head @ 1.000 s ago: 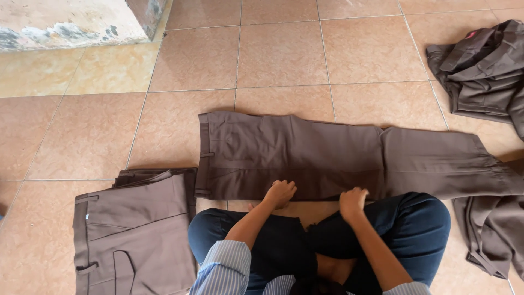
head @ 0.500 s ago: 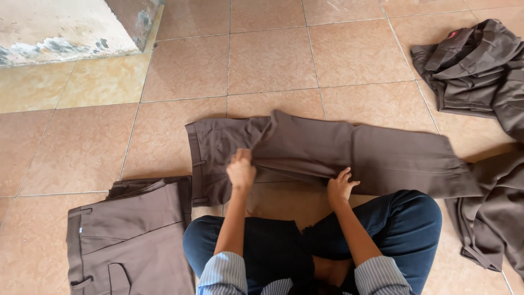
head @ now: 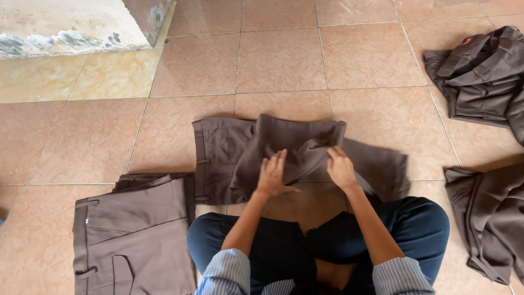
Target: Folding multiple pairs of brown trousers on a tiled floor.
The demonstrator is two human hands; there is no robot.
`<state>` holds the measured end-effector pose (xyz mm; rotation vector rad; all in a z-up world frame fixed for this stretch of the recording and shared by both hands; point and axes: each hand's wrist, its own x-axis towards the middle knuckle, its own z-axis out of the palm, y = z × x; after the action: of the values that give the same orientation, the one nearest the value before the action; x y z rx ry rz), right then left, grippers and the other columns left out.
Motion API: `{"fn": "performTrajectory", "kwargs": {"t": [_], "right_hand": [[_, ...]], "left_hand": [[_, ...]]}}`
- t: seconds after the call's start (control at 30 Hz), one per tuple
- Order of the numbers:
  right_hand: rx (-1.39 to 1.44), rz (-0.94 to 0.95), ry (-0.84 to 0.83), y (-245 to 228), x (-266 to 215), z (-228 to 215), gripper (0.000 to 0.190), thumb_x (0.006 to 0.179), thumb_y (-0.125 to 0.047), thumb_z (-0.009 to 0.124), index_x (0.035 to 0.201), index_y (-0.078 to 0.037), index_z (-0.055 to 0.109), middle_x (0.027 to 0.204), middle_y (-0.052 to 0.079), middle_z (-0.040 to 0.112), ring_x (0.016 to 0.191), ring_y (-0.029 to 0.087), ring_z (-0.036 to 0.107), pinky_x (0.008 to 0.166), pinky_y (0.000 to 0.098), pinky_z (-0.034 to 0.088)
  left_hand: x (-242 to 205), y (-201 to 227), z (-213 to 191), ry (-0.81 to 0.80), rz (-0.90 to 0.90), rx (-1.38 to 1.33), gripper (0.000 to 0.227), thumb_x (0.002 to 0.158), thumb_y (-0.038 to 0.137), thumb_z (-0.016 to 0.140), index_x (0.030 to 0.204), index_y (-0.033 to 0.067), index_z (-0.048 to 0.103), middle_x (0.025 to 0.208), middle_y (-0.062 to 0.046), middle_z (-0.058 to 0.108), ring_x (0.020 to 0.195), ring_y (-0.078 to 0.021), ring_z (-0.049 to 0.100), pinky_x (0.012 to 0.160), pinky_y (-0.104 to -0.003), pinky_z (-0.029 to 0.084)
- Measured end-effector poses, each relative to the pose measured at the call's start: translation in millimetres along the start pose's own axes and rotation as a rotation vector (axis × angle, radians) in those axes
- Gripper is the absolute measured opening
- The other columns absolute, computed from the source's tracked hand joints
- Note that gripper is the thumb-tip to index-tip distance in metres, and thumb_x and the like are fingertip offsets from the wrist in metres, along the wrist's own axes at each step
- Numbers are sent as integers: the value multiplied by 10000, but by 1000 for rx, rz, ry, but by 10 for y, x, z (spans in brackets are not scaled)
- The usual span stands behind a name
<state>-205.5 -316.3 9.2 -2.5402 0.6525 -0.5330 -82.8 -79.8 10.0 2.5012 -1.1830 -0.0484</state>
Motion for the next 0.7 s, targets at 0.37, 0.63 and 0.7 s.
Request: {"fn": "performTrajectory", "kwargs": {"t": [0.37, 0.63, 0.7], "right_hand": [[-372, -451, -265, -617, -84, -185, 196, 860, -335, 736, 893, -149, 785, 1114, 69, 704, 885, 301, 761, 706, 425, 616], [-454, -147, -552, 562, -705, 786, 408, 799, -467, 773, 1011, -118, 785, 1151, 107, 759, 1216, 304, 676, 925, 448, 591], [-439, -24, -599, 807, -699, 636, 453, 806, -523, 748, 1036, -135, 778, 1177, 118, 761, 1270, 316, 654, 969, 476, 582]], "left_hand": [[218, -156, 73, 442, -392, -151, 451, 847, 43, 598, 1233, 273, 557, 1229, 36, 659, 987, -273, 724, 810, -447, 611], [82, -252, -658, 863, -597, -397, 333, 920, 75, 513, 1168, 273, 612, 1009, -53, 708, 968, -370, 712, 845, -508, 565], [67, -361, -746, 988, -625, -410, 290, 946, 100, 498, 1139, 276, 625, 960, -57, 708, 935, -378, 712, 832, -501, 560]]}}
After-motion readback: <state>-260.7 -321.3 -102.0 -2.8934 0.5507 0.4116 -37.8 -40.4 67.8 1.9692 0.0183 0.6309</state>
